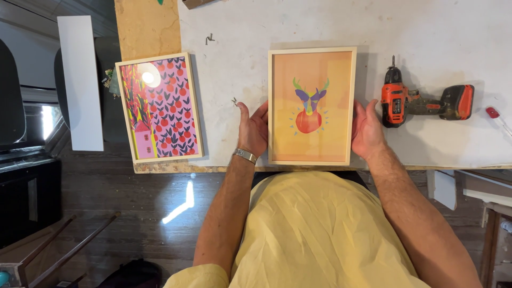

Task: Assembling picture frames by attaching hardware to the back using a power drill

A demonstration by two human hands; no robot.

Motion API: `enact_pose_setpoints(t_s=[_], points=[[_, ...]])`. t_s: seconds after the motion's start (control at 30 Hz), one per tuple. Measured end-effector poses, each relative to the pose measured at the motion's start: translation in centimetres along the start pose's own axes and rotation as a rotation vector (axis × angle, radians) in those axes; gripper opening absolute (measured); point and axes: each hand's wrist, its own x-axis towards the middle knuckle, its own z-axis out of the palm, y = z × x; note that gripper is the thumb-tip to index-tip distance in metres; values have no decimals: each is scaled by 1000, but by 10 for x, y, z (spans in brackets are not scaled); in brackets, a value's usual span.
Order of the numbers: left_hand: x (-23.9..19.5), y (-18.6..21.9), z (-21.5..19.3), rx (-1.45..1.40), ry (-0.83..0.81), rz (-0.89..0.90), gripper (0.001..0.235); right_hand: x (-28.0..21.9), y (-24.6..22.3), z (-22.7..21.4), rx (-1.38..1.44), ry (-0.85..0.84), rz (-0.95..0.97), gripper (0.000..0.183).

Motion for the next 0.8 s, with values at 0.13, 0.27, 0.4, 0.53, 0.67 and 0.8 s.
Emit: enact_pose_setpoints(t_s=[0.13,0.27,0.4,0.53,0.67,0.8], points=[[7,-3,-10,27,-5,11,101,0,0,2,-31,0,13,72],[9,12,-20,4,-23,38,96,-8,-12,27,-9,-33,6,65],[4,48,-33,6,-40,104,96,-3,-21,71,-25,-126,14,65],[-24,93,-44,-8,-5,188,92,11,-14,119,-57,-210,38,63],[-56,125,-64,-51,54,255,88,25,11,155,-79,-307,127,55],[-68,137,-103,-78,110,311,82,37,41,178,-151,-313,155,43]])
